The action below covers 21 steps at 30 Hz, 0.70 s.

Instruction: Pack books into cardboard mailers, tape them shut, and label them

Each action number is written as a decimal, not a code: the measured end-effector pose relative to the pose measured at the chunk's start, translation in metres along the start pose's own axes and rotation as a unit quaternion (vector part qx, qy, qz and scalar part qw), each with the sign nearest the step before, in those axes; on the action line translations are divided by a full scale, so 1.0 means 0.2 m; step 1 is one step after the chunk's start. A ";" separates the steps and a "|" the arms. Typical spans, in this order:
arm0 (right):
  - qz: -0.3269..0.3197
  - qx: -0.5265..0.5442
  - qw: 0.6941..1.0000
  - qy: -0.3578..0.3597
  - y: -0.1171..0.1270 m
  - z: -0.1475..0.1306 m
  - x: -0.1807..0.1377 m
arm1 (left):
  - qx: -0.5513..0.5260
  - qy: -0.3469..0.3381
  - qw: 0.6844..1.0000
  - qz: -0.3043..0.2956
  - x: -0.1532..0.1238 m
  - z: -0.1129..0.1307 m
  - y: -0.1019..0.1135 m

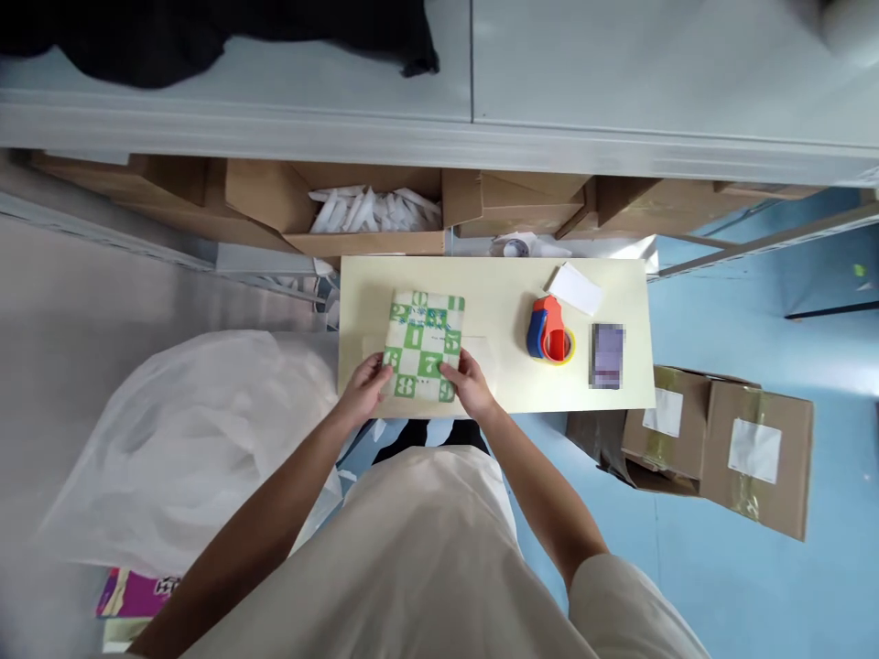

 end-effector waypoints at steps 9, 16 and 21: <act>0.109 -0.190 0.975 -0.017 0.59 0.31 -0.25 | 0.083 0.059 0.988 -0.116 -0.05 -0.37 -0.58; 0.238 -0.374 0.896 0.017 0.74 0.33 -0.22 | 0.273 0.026 0.959 -0.070 -0.05 -0.41 -0.69; 0.211 -0.419 0.879 0.082 0.66 0.28 -0.20 | 0.318 -0.006 0.945 -0.082 -0.08 -0.41 -0.72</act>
Point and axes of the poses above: each hand's wrist, its own x-axis towards the middle knuckle, its own y-axis out of the back of the hand, z = x × y, the point moved 9 cm from there along x, towards the middle knuckle, and after that the axes turned 3 degrees about -z, right-handed, at the moved point
